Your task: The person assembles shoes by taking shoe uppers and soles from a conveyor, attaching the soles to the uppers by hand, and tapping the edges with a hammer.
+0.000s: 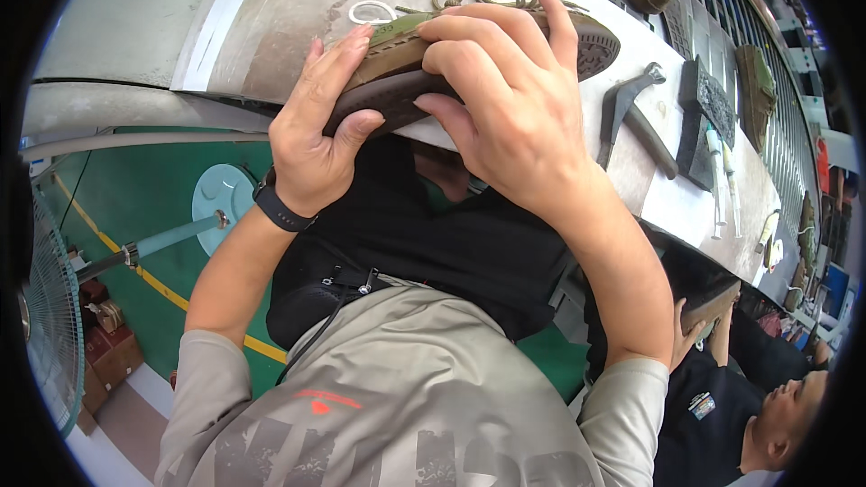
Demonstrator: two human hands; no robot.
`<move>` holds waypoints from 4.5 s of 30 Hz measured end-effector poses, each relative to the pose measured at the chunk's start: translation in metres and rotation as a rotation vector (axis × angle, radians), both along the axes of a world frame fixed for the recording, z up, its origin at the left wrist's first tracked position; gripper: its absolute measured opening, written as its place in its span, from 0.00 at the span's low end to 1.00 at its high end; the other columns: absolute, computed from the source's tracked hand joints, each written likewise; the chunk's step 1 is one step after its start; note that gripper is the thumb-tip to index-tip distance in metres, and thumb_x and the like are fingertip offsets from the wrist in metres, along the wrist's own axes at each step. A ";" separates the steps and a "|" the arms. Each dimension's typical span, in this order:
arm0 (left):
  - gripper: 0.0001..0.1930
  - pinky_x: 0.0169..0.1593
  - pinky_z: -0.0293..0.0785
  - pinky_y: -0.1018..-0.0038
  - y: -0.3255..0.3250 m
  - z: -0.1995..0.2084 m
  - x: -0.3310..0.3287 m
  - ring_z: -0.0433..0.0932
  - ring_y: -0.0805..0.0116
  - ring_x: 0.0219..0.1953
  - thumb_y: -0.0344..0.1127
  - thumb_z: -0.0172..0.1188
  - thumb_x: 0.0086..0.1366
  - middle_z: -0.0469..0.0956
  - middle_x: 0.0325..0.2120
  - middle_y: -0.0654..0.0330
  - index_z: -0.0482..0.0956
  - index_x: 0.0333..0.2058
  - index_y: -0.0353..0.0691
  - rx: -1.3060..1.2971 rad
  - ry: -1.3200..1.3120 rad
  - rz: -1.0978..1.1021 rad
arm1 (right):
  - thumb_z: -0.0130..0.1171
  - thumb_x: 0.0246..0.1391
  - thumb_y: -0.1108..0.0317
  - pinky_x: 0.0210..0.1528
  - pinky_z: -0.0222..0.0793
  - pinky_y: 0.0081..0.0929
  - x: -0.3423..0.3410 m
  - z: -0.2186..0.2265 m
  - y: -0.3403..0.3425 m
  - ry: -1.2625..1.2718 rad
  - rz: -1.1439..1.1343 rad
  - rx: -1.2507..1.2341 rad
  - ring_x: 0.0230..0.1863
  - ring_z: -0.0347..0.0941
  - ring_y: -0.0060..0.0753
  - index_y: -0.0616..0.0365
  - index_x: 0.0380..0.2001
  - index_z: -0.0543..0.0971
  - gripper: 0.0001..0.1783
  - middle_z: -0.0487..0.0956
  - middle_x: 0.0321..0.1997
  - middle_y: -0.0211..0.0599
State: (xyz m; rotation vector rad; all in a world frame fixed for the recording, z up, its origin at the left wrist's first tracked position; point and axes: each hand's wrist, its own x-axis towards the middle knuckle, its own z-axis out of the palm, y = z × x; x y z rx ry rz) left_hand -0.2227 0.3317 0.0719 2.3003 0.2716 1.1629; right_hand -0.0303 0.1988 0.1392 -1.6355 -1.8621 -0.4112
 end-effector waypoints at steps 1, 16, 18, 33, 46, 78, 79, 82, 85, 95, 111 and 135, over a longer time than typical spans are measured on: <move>0.28 0.72 0.64 0.44 0.000 0.001 0.000 0.78 0.50 0.66 0.44 0.69 0.68 0.81 0.61 0.51 0.79 0.63 0.40 -0.006 0.003 -0.001 | 0.78 0.41 0.70 0.71 0.57 0.61 0.002 0.002 0.001 0.023 0.026 -0.017 0.56 0.79 0.39 0.50 0.38 0.79 0.20 0.84 0.51 0.28; 0.18 0.67 0.73 0.56 -0.009 0.033 0.007 0.85 0.54 0.57 0.29 0.70 0.66 0.86 0.53 0.49 0.84 0.54 0.33 -0.103 0.077 0.014 | 0.79 0.40 0.69 0.68 0.63 0.56 0.017 0.015 -0.003 0.029 -0.011 -0.076 0.56 0.79 0.42 0.52 0.39 0.80 0.21 0.83 0.53 0.31; 0.23 0.66 0.74 0.57 -0.010 0.035 0.014 0.84 0.51 0.58 0.30 0.74 0.62 0.85 0.55 0.48 0.84 0.56 0.33 0.009 0.097 -0.026 | 0.79 0.42 0.71 0.70 0.64 0.55 0.017 0.013 -0.002 -0.003 0.069 -0.090 0.55 0.80 0.46 0.56 0.42 0.80 0.23 0.85 0.55 0.38; 0.27 0.61 0.80 0.58 -0.004 0.030 0.020 0.85 0.47 0.55 0.33 0.77 0.58 0.85 0.53 0.45 0.83 0.56 0.33 0.149 0.097 0.002 | 0.79 0.45 0.70 0.72 0.61 0.58 0.016 0.001 -0.011 -0.005 0.048 -0.023 0.62 0.81 0.46 0.56 0.42 0.79 0.21 0.86 0.56 0.39; 0.14 0.59 0.80 0.65 -0.017 0.045 0.025 0.87 0.53 0.52 0.21 0.70 0.62 0.88 0.49 0.46 0.87 0.47 0.31 -0.063 0.091 0.063 | 0.80 0.38 0.72 0.53 0.75 0.38 0.015 0.019 0.005 0.172 0.006 -0.085 0.48 0.84 0.47 0.59 0.33 0.83 0.17 0.89 0.46 0.37; 0.54 0.76 0.56 0.56 0.000 0.045 0.082 0.62 0.40 0.75 0.46 0.73 0.56 0.62 0.72 0.35 0.56 0.74 0.27 -0.282 0.396 -0.336 | 0.64 0.66 0.44 0.70 0.66 0.35 0.093 -0.004 0.034 1.371 -0.338 -0.089 0.68 0.72 0.44 0.75 0.71 0.64 0.48 0.75 0.67 0.62; 0.54 0.76 0.56 0.56 0.000 0.044 0.081 0.62 0.40 0.75 0.47 0.73 0.55 0.62 0.72 0.35 0.56 0.74 0.27 -0.280 0.391 -0.339 | 0.64 0.66 0.44 0.70 0.66 0.35 0.093 -0.005 0.031 1.364 -0.343 -0.099 0.68 0.72 0.44 0.75 0.71 0.64 0.48 0.75 0.67 0.62; 0.54 0.76 0.56 0.55 0.002 0.043 0.081 0.62 0.39 0.74 0.48 0.73 0.55 0.63 0.71 0.36 0.57 0.74 0.28 -0.303 0.370 -0.339 | 0.66 0.65 0.44 0.71 0.65 0.36 0.084 -0.008 0.022 1.315 -0.360 -0.160 0.69 0.71 0.44 0.76 0.73 0.61 0.50 0.72 0.69 0.64; 0.54 0.76 0.57 0.55 0.002 0.044 0.082 0.63 0.39 0.74 0.48 0.73 0.54 0.63 0.71 0.36 0.58 0.74 0.29 -0.301 0.383 -0.335 | 0.71 0.60 0.46 0.69 0.68 0.37 0.071 -0.004 0.019 1.429 -0.373 -0.037 0.71 0.70 0.46 0.75 0.74 0.58 0.54 0.68 0.71 0.65; 0.55 0.72 0.60 0.49 0.002 0.043 0.085 0.68 0.35 0.68 0.45 0.76 0.49 0.64 0.69 0.34 0.60 0.73 0.29 -0.321 0.350 -0.347 | 0.76 0.53 0.55 0.32 0.75 0.28 0.083 0.026 0.008 0.909 -0.468 -0.374 0.30 0.78 0.29 0.71 0.54 0.70 0.37 0.80 0.30 0.39; 0.57 0.71 0.66 0.59 0.008 0.070 0.121 0.72 0.39 0.67 0.42 0.76 0.51 0.70 0.65 0.35 0.53 0.74 0.27 -0.279 0.538 -0.351 | 0.59 0.59 0.75 0.35 0.76 0.32 0.068 0.015 0.001 0.842 -0.381 -0.115 0.27 0.79 0.35 0.68 0.58 0.71 0.24 0.80 0.27 0.43; 0.72 0.71 0.66 0.56 -0.069 0.025 -0.023 0.67 0.38 0.70 0.54 0.82 0.49 0.60 0.70 0.32 0.40 0.78 0.30 -0.753 0.446 -0.621 | 0.29 0.74 0.29 0.36 0.73 0.29 -0.014 -0.033 -0.027 0.682 0.116 0.034 0.35 0.80 0.36 0.68 0.32 0.82 0.50 0.83 0.38 0.49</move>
